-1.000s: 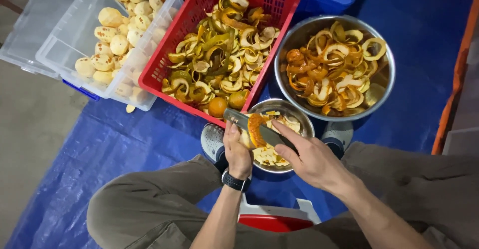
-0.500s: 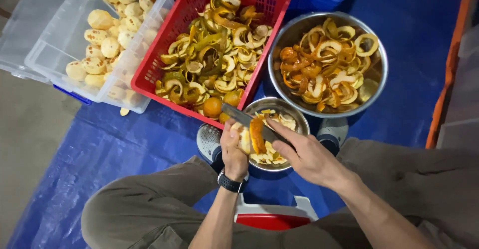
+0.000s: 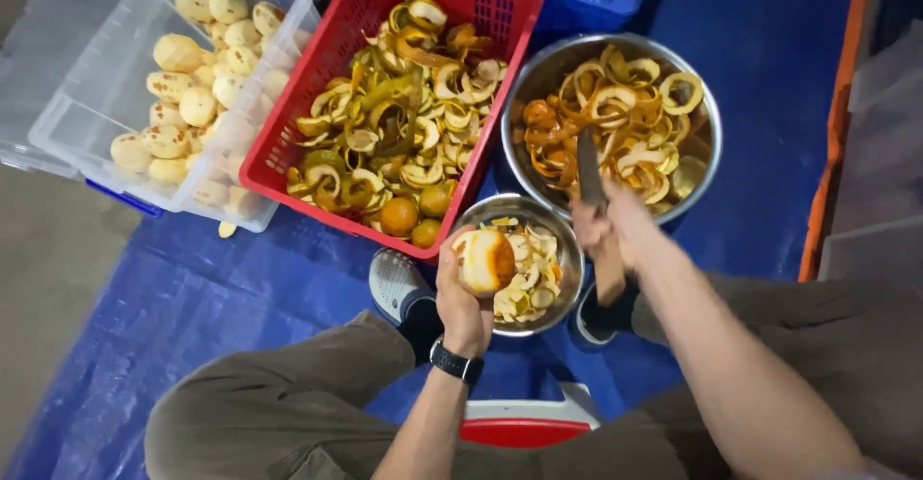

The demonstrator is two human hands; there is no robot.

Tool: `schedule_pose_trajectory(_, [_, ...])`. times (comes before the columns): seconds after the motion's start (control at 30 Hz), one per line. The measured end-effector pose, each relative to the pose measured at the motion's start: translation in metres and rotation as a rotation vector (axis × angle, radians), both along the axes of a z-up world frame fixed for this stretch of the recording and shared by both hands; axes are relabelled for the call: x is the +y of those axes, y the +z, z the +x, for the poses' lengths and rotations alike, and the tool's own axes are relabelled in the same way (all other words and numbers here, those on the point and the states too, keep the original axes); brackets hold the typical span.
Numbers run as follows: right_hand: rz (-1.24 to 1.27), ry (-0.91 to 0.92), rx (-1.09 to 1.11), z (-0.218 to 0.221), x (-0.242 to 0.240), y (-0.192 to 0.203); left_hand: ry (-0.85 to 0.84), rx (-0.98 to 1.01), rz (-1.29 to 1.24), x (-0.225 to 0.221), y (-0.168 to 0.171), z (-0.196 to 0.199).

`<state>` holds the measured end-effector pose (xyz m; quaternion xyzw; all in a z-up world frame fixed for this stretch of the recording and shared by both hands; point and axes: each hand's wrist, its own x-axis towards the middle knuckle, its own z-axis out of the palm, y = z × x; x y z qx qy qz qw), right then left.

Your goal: The person peels small round fruits using a knife, removing the skin in continuous strips and placing the peels into a metal bowl. The peeled fruits are set aside in a plastic container while the peels accumulate in the bowl and a red basket.

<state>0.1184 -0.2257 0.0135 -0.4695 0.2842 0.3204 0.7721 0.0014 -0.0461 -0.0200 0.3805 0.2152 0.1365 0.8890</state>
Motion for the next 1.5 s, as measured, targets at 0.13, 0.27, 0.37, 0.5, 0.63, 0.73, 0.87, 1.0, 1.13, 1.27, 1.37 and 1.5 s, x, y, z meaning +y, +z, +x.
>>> schedule_pose_trajectory(0.13, [-0.341,0.124,-0.108,-0.058,0.043,0.024,0.044,-0.03,0.117,0.005,0.0,0.003])
schedule_pose_trajectory(0.27, [-0.265,0.337,-0.255,-0.07,0.059,0.05,-0.04,-0.165,0.474,0.015,0.015,-0.001])
schedule_pose_trajectory(0.37, [-0.439,0.51,-0.761,-0.064,0.057,0.085,-0.118,-0.277,0.602,0.017,0.04,-0.003])
schedule_pose_trajectory(0.5, [-0.606,0.665,-1.007,-0.059,0.05,0.1,-0.143,-0.252,0.367,0.025,0.026,0.003])
schedule_pose_trajectory(0.63, [-0.638,0.677,-1.227,-0.059,0.054,0.08,-0.138,-0.054,0.307,0.03,-0.001,0.007])
schedule_pose_trajectory(0.73, [-0.826,0.675,-1.248,-0.069,0.051,0.066,-0.038,-0.038,-0.01,0.024,-0.006,0.012])
schedule_pose_trajectory(0.87, [-0.893,0.738,-1.188,-0.1,0.05,0.061,0.024,0.044,-0.031,0.025,0.01,0.008])
schedule_pose_trajectory(1.0, [-1.014,0.842,-1.082,-0.114,0.053,0.058,0.075,0.072,0.055,0.022,0.03,0.007])
schedule_pose_trajectory(1.13, [-1.088,0.841,-1.132,-0.114,0.051,0.05,0.066,0.044,0.217,0.019,0.037,0.005])
schedule_pose_trajectory(1.27, [-1.04,0.843,-1.133,-0.111,0.055,0.059,0.06,-0.02,0.307,0.027,0.019,0.002])
schedule_pose_trajectory(1.37, [-1.076,0.825,-1.162,-0.106,0.058,0.062,0.03,-0.011,0.424,0.017,0.015,0.002])
schedule_pose_trajectory(1.5, [-0.988,0.816,-1.134,-0.106,0.057,0.071,0.089,-0.064,0.359,0.02,0.013,0.003])
